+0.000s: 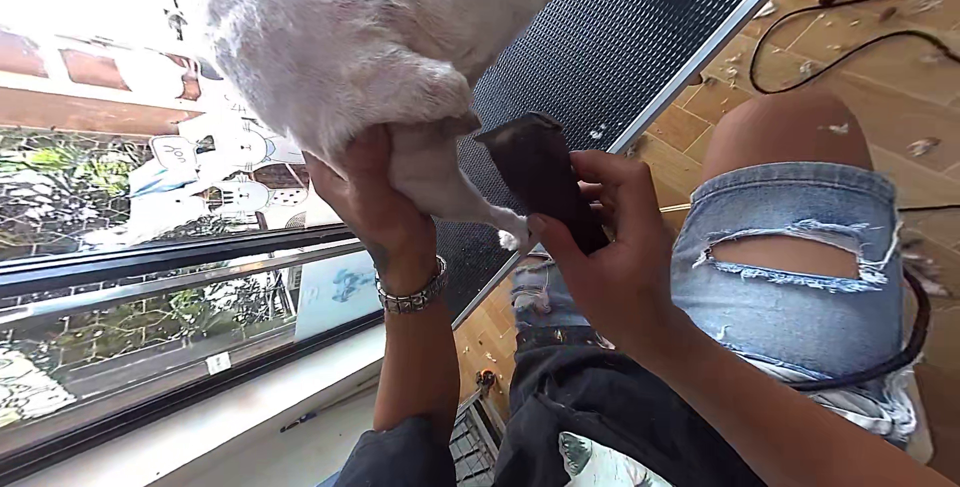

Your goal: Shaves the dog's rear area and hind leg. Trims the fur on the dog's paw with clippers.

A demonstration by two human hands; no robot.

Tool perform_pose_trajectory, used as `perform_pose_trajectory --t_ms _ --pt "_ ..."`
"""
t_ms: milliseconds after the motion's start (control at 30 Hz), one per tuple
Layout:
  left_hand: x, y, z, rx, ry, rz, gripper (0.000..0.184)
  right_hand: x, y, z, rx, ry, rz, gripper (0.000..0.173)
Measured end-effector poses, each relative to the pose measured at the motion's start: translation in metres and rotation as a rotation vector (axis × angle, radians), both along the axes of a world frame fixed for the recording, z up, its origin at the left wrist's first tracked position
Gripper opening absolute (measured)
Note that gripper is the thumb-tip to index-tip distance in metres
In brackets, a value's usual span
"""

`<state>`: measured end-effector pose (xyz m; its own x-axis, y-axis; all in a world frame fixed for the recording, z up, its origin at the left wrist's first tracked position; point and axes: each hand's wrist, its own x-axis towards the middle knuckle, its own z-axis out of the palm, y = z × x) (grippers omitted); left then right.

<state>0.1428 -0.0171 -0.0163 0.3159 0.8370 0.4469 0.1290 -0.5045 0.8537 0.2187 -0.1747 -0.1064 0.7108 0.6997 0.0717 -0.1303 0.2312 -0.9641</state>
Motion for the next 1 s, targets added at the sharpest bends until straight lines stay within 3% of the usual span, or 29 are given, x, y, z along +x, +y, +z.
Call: perform_pose_trajectory --t_ms 100,200,400,500,833,1000 --pt "-0.001 -0.001 0.001 -0.01 0.012 0.0 0.044 0.006 0.005 0.013 0.044 -0.041 0.008 0.049" --pt "0.001 -0.003 0.002 -0.027 -0.011 -0.004 0.04 0.01 0.0 0.018 0.108 0.063 0.074 0.046" --pt "-0.007 -0.012 0.006 -0.179 0.044 -0.037 0.039 0.02 -0.011 -0.003 0.092 0.577 0.567 0.033" --pt "-0.01 -0.011 0.005 -0.176 0.032 -0.098 0.036 0.025 -0.009 0.005 0.136 0.624 0.711 0.032" --pt "-0.013 -0.01 0.002 -0.109 0.022 -0.2 0.027 0.034 -0.005 0.044 0.09 0.753 0.674 0.029" --pt "-0.004 -0.02 0.012 0.005 0.109 -0.119 0.02 0.021 -0.013 0.047 0.047 0.819 0.749 0.028"
